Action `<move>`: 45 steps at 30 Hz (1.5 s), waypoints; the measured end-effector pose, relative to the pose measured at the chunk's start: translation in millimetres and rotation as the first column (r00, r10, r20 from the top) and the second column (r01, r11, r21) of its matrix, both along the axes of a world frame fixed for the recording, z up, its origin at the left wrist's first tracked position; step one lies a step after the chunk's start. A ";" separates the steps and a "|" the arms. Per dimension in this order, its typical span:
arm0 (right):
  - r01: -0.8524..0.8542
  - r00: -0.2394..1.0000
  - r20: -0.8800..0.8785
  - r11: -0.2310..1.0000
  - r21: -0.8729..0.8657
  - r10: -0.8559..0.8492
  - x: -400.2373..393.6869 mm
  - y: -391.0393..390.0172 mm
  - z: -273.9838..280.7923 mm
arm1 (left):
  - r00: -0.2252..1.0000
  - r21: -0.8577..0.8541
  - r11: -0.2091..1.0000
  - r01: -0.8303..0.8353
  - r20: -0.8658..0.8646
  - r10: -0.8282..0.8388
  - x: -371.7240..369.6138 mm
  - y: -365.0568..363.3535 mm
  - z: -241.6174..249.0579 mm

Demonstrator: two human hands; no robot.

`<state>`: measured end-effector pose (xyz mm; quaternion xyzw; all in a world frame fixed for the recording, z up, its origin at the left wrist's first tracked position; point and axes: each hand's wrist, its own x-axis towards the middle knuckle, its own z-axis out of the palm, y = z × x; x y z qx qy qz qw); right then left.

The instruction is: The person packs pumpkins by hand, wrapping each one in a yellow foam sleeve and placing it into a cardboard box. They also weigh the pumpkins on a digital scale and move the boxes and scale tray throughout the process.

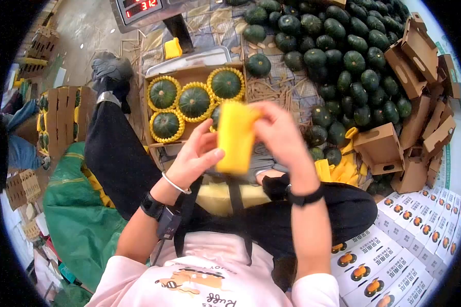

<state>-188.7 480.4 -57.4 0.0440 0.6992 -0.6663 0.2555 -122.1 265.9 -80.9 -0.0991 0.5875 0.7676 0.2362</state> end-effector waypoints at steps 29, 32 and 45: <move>-0.308 0.850 -0.217 0.788 0.533 0.480 13.5 -115.1 -23.5 | 0.968 0.012 0.971 -0.238 -0.073 0.238 54.0 -158.4 17.9; -0.147 0.396 -0.322 0.405 0.902 0.860 -15.4 -123.5 -75.4 | 0.776 0.370 0.696 -0.615 0.131 0.617 75.7 -249.4 30.0; -0.356 0.862 -0.069 0.695 0.624 0.503 4.6 -139.8 -61.6 | 0.227 -0.993 0.037 -0.109 0.012 0.974 212.9 -442.2 -249.6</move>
